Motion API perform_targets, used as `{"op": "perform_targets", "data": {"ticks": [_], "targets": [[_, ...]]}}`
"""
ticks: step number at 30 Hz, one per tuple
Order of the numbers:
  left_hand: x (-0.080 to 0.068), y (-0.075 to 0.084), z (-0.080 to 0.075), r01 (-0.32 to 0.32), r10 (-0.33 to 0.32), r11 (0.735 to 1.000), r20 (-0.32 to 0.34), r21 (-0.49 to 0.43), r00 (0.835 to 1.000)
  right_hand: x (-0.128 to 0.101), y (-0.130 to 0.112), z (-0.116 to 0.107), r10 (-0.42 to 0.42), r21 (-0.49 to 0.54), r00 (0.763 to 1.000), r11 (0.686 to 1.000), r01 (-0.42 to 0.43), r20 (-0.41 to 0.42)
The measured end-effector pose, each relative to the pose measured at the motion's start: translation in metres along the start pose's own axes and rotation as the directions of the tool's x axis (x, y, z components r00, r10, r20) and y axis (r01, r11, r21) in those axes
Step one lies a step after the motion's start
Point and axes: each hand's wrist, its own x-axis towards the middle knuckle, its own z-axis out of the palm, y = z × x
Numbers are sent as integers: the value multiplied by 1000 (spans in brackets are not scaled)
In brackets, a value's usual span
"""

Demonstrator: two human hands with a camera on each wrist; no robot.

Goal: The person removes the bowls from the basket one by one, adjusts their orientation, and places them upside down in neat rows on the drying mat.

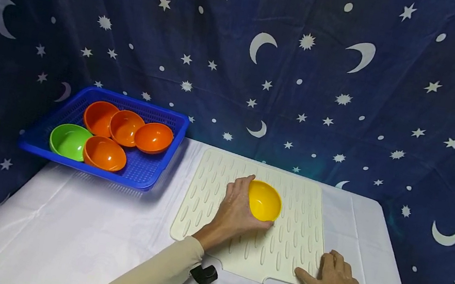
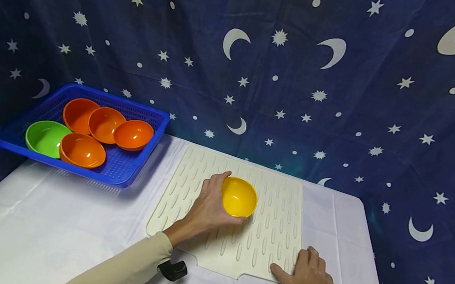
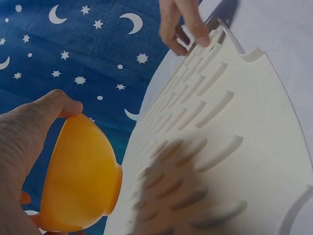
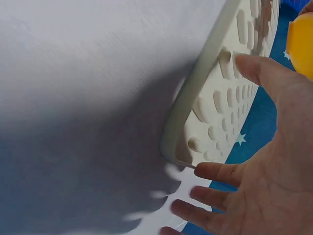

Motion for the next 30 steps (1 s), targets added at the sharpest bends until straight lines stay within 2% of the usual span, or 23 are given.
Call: {"op": "perform_targets", "data": {"ticks": [3,7,9,12,15,18,20,22,25,27,29,30], "targets": [[4,1,7,-6,6,999,-4,49,1000,5,-3,-1,2,61,998,998,2,-68],[8,3,16,-19,20,995,-6,93,1000,14,-12,-2,-55,183,983,979,87,-175],[10,4,20,-27,27,995,1,97,1000,19,-20,-5,-75,275,977,953,129,-198],[12,8,25,-28,27,995,7,97,1000,27,-31,-9,-91,430,974,886,175,-209],[13,12,32,-27,25,994,14,108,1000,33,-41,-14,-82,582,979,793,178,-188],[13,15,40,-23,20,992,28,126,999,37,-49,-19,-43,709,991,696,119,-124],[13,17,46,-12,7,992,38,125,999,39,-53,-21,-11,788,997,612,70,-80],[12,19,50,11,-15,994,40,106,999,40,-56,-22,13,857,1000,515,16,-26],[12,20,54,63,-65,997,25,49,998,41,-58,-24,25,938,998,342,-55,49],[13,20,56,87,-88,996,20,14,996,42,-59,-25,24,965,995,244,-98,95],[14,21,58,103,-102,994,28,-25,994,42,-59,-26,28,977,993,178,-119,116],[14,22,58,110,-108,993,38,-53,993,43,-58,-27,35,979,992,163,-124,120]]}}
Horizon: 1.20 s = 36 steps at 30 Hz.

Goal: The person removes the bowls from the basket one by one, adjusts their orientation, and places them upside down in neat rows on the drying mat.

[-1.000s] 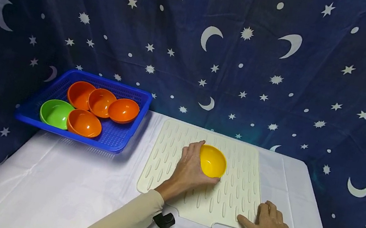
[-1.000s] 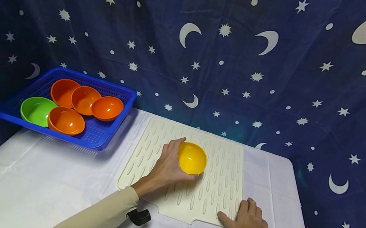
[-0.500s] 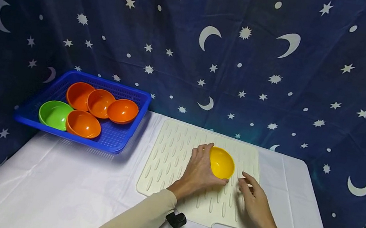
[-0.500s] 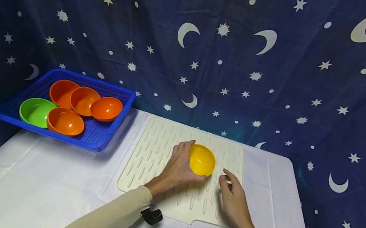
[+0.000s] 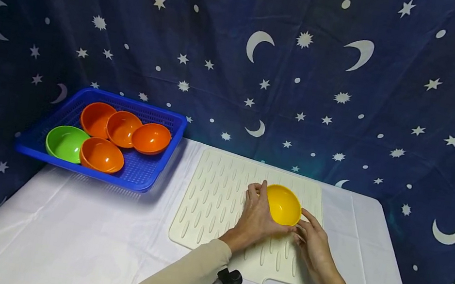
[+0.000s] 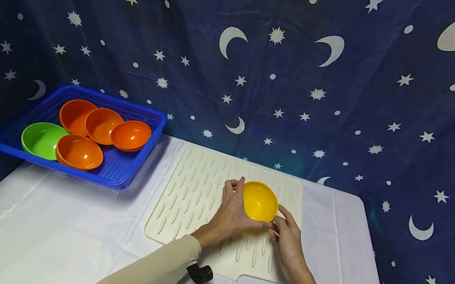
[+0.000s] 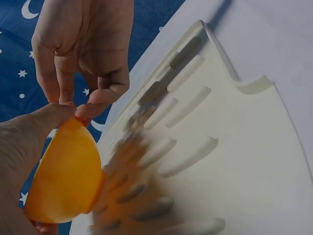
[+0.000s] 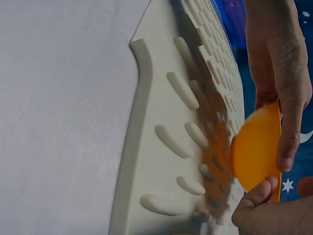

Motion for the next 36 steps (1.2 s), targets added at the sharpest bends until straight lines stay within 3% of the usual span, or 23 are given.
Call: {"op": "perform_targets", "data": {"ticks": [5,13,23,27,32,36], "targets": [[6,3,0,37,-31,988,41,-153,999,5,-3,-4,-6,-41,999,999,4,-43],[15,3,2,55,-46,977,45,-208,998,20,-4,-15,-44,-100,997,994,38,-57],[22,12,2,56,-18,916,100,-398,995,37,-11,-26,-154,-170,982,976,135,-106],[25,15,2,41,18,916,143,-399,990,46,-14,-34,-194,-135,975,975,179,-110],[28,15,5,22,35,944,165,-330,986,53,-15,-44,-210,-102,973,974,200,-96],[30,13,6,-3,66,949,193,-314,979,60,-17,-48,-217,-147,972,968,203,-89]]}}
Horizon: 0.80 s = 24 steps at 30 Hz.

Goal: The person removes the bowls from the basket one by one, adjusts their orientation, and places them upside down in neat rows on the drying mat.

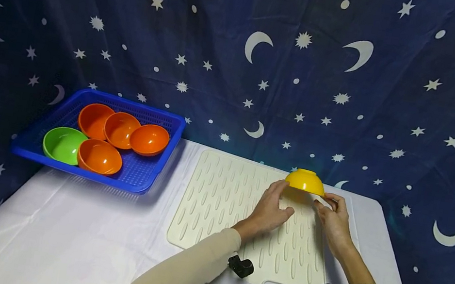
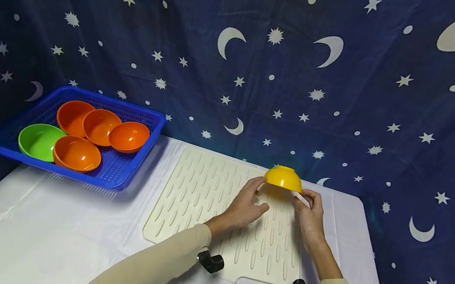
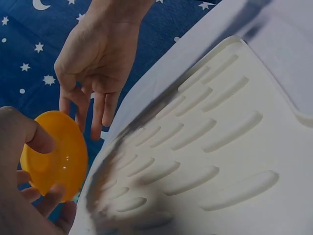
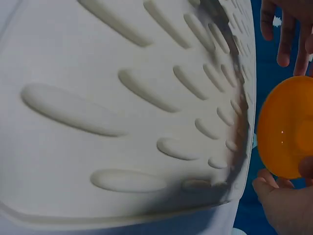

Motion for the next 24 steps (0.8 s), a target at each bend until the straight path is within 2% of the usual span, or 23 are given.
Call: {"op": "perform_targets", "data": {"ticks": [4,10,18,21,24], "targets": [[1,-1,1,27,-26,999,56,-25,998,8,2,-1,30,-83,1000,996,-30,-7],[4,-9,7,81,-85,996,126,36,988,19,17,-9,109,-49,989,993,-105,99],[2,-17,10,96,-110,993,220,74,969,13,18,-12,139,-230,985,967,-113,102],[1,-20,11,95,-109,993,244,70,964,13,19,-14,151,-266,982,957,-115,116],[0,-22,12,122,-128,992,256,39,958,14,21,-14,159,-277,978,954,-117,133]]}}
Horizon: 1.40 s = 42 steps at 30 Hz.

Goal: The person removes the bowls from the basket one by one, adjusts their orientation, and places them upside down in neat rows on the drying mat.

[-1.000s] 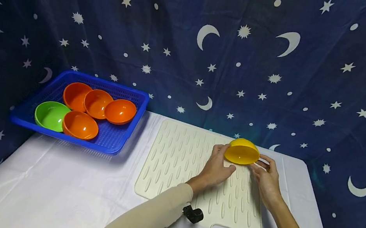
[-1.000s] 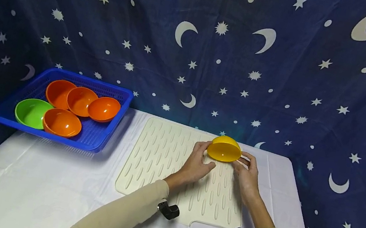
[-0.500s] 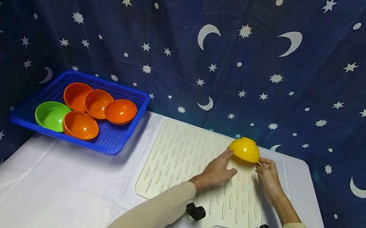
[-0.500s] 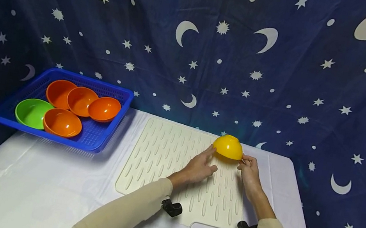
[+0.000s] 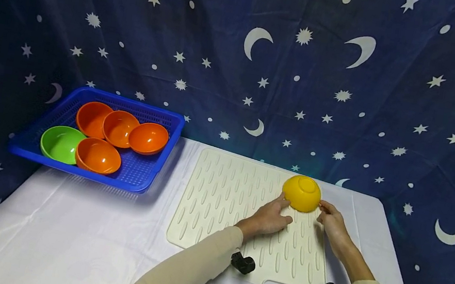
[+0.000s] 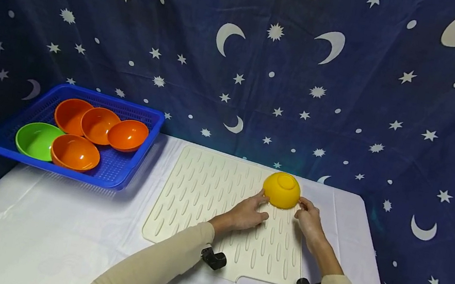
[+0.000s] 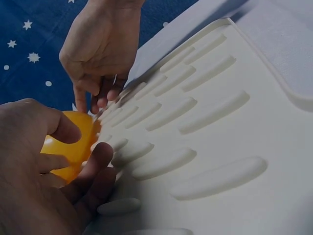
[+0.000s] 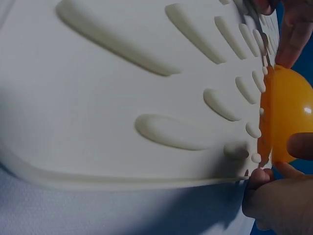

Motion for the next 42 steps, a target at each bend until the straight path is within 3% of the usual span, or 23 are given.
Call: {"op": "perform_targets", "data": {"ticks": [8,30,35,42], "targets": [[-1,0,-1,15,-14,1000,22,-10,1000,-1,-2,2,7,-74,1000,997,-7,5],[-3,-1,-1,33,-33,999,58,1,998,-2,-3,3,41,-130,999,991,-36,36],[-6,-1,-3,5,-6,1000,64,15,998,-3,-2,5,42,-162,999,986,-40,11],[-13,-3,-11,-84,81,996,82,32,993,-12,-2,9,40,-245,999,968,-46,-30]]}}
